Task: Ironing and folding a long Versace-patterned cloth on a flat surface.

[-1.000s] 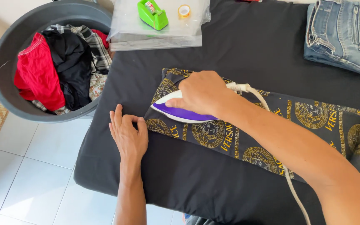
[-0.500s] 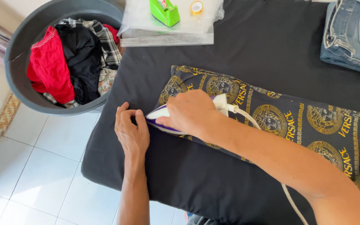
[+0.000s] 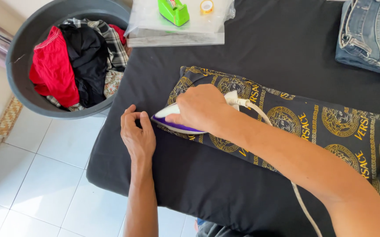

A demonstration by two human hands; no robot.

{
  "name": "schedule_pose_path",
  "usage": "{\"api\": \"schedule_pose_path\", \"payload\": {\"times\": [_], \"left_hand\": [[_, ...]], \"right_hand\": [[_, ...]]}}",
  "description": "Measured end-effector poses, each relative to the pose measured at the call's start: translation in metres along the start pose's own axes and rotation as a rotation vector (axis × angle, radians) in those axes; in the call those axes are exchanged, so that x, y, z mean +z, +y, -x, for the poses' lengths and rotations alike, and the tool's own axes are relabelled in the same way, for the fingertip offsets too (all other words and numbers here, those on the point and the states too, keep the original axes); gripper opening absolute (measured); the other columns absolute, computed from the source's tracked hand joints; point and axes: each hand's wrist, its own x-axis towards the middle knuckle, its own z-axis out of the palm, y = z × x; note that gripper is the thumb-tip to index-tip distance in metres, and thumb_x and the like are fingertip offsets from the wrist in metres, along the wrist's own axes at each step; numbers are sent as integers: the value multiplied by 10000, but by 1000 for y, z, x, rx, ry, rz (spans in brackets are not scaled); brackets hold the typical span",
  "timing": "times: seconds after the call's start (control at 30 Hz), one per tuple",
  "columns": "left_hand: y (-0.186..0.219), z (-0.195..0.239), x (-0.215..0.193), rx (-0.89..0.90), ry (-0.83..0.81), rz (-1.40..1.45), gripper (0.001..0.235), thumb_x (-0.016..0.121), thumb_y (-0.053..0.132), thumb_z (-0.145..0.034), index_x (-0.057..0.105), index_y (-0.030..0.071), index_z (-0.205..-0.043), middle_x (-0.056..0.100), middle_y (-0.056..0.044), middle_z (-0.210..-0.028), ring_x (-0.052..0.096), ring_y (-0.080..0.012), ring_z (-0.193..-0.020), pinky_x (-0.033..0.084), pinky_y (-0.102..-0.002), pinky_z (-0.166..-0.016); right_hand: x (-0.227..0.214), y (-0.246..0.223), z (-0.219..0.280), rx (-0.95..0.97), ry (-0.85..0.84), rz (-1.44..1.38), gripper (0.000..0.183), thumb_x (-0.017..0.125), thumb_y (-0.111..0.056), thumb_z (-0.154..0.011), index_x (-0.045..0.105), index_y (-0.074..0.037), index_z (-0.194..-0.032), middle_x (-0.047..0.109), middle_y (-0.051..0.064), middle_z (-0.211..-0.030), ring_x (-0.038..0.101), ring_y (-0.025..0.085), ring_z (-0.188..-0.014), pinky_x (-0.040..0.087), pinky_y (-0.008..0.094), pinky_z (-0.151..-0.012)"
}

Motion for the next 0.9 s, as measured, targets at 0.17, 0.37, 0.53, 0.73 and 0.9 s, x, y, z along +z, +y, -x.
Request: {"api": "schedule_pose_path", "payload": {"times": [0.17,0.37,0.53,0.73,0.9], "left_hand": [[0,0,1,-28,3,11,155,624,120,-1013,605,-29,-973,658,-265,-1285,663,-406,-1133,515,-469,-942],[-8,3,4,37,-36,-93,202,674,190,-1002,619,-2,-1034,612,-266,-1365,606,-421,-1245,458,-512,-1052],[12,4,4,139,-185,-347,514,840,368,-784,641,12,-1096,460,-307,-1467,389,-491,-1380,293,-576,-1104],[1,9,8,105,-228,-378,585,855,406,-800,616,25,-1174,423,-285,-1542,348,-464,-1457,269,-568,-1169],[2,10,6,116,-218,-377,588,864,403,-822,611,19,-1189,423,-290,-1545,359,-473,-1456,274,-575,-1172]], "right_hand": [[1,5,-3,-17,-41,17,644,653,-670,-845,762,-44,-742,714,175,-684,716,363,-656,559,468,-590],[-7,15,17,22,-111,49,653,634,-680,-866,766,-46,-778,722,185,-711,719,372,-685,557,477,-614],[-18,25,39,53,-157,0,608,642,-672,-808,783,-81,-820,736,181,-740,720,379,-721,548,492,-642],[-21,34,59,142,-253,18,660,603,-699,-852,772,-62,-840,736,189,-756,723,380,-739,560,486,-671],[-23,44,80,123,-246,46,683,567,-720,-874,760,-66,-822,729,172,-743,724,378,-729,566,488,-666]]}}
